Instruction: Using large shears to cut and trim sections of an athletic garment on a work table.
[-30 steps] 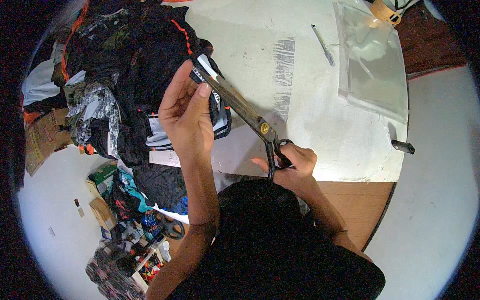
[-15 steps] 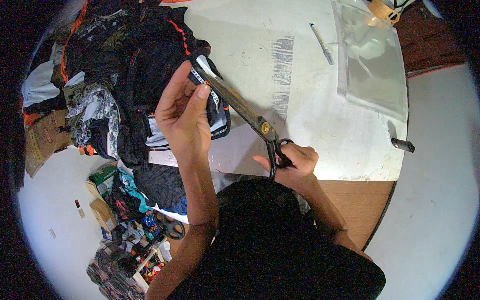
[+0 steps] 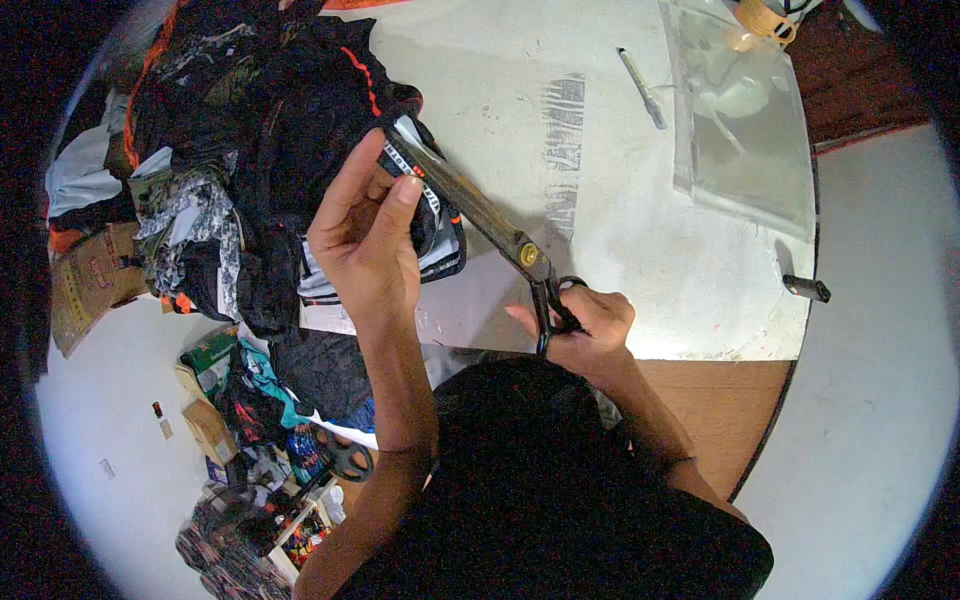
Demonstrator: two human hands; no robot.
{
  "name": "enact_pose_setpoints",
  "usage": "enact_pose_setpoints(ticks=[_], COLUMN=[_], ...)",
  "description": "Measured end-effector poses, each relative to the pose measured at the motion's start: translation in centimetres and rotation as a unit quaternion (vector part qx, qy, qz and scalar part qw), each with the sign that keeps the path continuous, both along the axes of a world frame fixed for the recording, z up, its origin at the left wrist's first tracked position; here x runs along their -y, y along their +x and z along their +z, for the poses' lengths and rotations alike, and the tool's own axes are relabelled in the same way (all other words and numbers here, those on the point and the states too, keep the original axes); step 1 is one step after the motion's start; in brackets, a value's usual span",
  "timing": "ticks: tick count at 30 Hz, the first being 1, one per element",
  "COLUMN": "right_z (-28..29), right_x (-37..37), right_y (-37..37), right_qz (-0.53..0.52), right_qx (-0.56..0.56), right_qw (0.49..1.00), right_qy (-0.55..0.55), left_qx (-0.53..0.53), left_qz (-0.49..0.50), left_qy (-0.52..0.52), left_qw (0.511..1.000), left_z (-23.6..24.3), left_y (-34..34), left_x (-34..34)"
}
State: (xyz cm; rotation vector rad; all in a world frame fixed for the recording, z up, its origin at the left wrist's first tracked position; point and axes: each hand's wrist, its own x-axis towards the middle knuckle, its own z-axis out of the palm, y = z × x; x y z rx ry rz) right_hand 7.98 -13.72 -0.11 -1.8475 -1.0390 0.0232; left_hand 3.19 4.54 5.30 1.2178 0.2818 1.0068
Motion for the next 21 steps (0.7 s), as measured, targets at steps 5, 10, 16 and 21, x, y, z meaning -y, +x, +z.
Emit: enact_pose_setpoints(ticks=[5,10,16,21], right_z=[-0.16,0.17,-0.15,-0.65], right_x=[0.07,0.11,0.03,0.30], right_y=[0.20,0.43,0.33,0.19], right_qz=[0.004,0.002,-0.001,-0.007], right_qx=[0.021,0.027,0.015,0.024], right_qw=[1.000,1.000,1.000,0.999], right_qy=[-0.002,-0.006,-0.004,-0.023], left_qx=[-0.013,-0.041,-0.048,-0.050], left_qz=[0.001,0.013,0.007,0.004], left_qy=[0.018,0.045,0.054,0.051], left_qw=[1.000,0.998,0.997,0.997], left_z=[-0.11,0.24,0.39,0.18], left_y=[-0.07,-0.09,-0.12,-0.17], left_x=[-0.01,0.09,0.29,0.04])
